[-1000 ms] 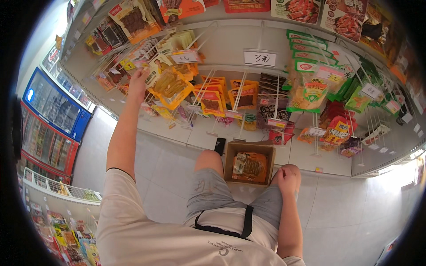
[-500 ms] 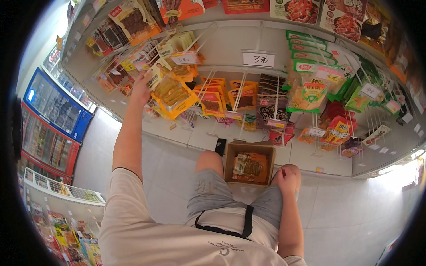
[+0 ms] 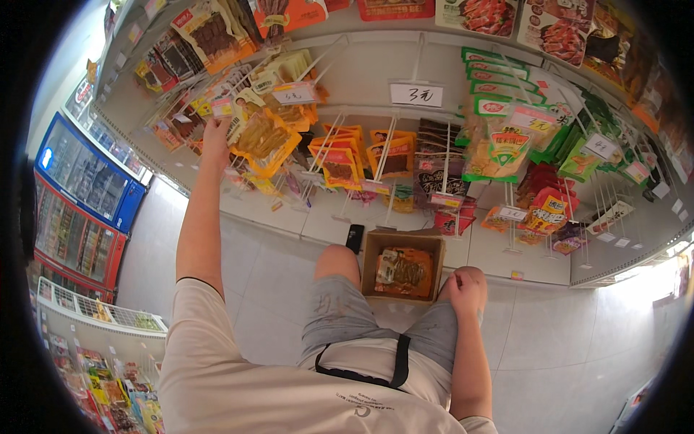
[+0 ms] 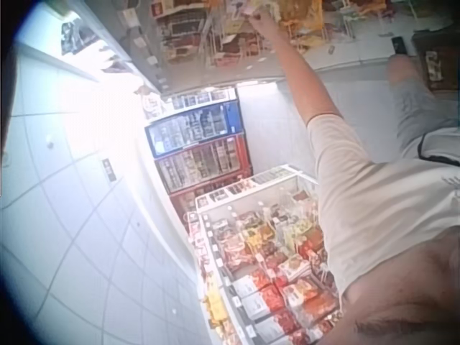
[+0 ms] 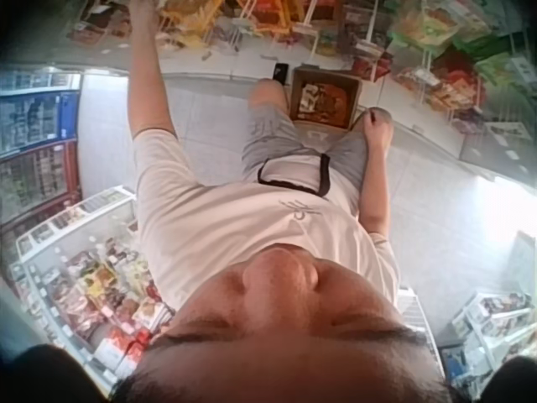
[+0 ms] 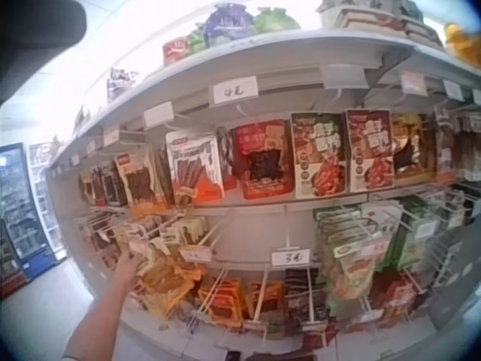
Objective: The person sits on the floor of a grocery store aisle and restocks a shelf with packaged snacks. They repeatedly pick up yellow snack packets from a cardboard box on their lap and place them onto the wire rack shelf.
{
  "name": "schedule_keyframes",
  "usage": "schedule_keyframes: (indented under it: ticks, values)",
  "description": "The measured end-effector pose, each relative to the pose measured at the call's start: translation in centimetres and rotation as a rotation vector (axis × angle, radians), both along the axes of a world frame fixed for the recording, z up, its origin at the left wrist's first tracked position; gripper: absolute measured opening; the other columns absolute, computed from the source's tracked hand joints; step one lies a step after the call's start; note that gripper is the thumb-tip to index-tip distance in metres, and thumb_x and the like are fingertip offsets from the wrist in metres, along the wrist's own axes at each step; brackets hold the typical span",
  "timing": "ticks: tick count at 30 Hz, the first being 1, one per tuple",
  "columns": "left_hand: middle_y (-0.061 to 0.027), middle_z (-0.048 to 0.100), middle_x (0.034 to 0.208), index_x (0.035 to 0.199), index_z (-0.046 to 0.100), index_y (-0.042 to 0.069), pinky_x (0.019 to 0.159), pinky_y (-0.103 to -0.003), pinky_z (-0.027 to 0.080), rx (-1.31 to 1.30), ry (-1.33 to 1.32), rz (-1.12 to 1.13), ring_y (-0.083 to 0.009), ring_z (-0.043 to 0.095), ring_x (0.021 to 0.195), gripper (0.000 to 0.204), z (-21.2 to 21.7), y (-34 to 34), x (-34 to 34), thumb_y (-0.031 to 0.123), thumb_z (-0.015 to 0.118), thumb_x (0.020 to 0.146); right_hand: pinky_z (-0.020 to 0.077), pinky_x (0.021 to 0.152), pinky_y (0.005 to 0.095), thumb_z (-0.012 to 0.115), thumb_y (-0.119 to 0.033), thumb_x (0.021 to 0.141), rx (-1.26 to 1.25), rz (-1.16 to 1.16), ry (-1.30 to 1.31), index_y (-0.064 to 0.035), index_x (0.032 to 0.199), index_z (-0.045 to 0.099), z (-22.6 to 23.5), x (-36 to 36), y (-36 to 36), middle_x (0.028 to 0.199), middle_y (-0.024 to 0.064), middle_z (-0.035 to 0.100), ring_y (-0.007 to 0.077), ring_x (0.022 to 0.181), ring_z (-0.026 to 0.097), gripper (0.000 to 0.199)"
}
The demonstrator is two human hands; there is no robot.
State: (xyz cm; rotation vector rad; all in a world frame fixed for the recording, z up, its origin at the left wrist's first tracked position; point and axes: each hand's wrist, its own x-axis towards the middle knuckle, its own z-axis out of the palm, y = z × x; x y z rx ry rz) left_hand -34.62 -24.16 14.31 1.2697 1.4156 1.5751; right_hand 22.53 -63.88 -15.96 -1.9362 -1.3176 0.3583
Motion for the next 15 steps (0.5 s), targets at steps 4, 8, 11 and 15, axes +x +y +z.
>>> schedule_keyframes:
  ticks: [4, 8, 11, 15]
  values:
    - [-0.0098, 0.063, 0.147, 0.149, 0.055, 0.003, 0.123, -0.042, 0.037, 0.003, -0.213, -0.106, -0.0241, 0.055, 0.141, 0.050, 0.7, 0.1, -1.6, 0.029, 0.072, 0.110, 0.0587, 0.080, 0.0450, 0.075, -0.029, 0.099, 0.008, 0.026, -0.015, -0.0096, 0.101, 0.081, 0.3, -0.3, 0.3, 0.091, 0.0131, 0.080, 0.0334, 0.088, 0.077, 0.020]
    - [-0.0107, 0.058, 0.157, 0.156, 0.052, 0.004, 0.123, -0.045, 0.036, -0.051, -0.059, -0.002, -0.0251, 0.051, 0.148, 0.057, 2.8, -1.8, 2.0, 0.028, 0.074, 0.108, 0.0586, 0.079, 0.0447, 0.075, -0.029, 0.100, 0.025, 0.007, 0.047, -0.0090, 0.101, 0.081, -1.2, 0.4, 0.1, 0.091, 0.0137, 0.080, 0.0330, 0.087, 0.077, 0.021]
    - [-0.0085, 0.061, 0.153, 0.157, 0.053, 0.006, 0.115, -0.045, 0.044, -0.069, -0.028, -0.001, -0.0233, 0.058, 0.140, 0.056, 3.5, -1.3, 1.8, 0.023, 0.073, 0.108, 0.0591, 0.078, 0.0448, 0.075, -0.022, 0.102, 0.037, 0.048, 0.021, -0.0023, 0.107, 0.079, -0.6, 0.2, 0.1, 0.092, 0.0184, 0.080, 0.0357, 0.085, 0.077, 0.021]
    - [-0.0082, 0.060, 0.155, 0.158, 0.054, 0.009, 0.119, -0.049, 0.040, -0.081, -0.008, 0.056, -0.0238, 0.056, 0.142, 0.058, 3.0, 0.3, 2.0, 0.026, 0.076, 0.107, 0.0583, 0.080, 0.0455, 0.075, -0.030, 0.100, -0.015, 0.006, 0.018, -0.0092, 0.100, 0.081, 0.1, -0.2, 0.1, 0.091, 0.0134, 0.080, 0.0330, 0.088, 0.076, 0.021]
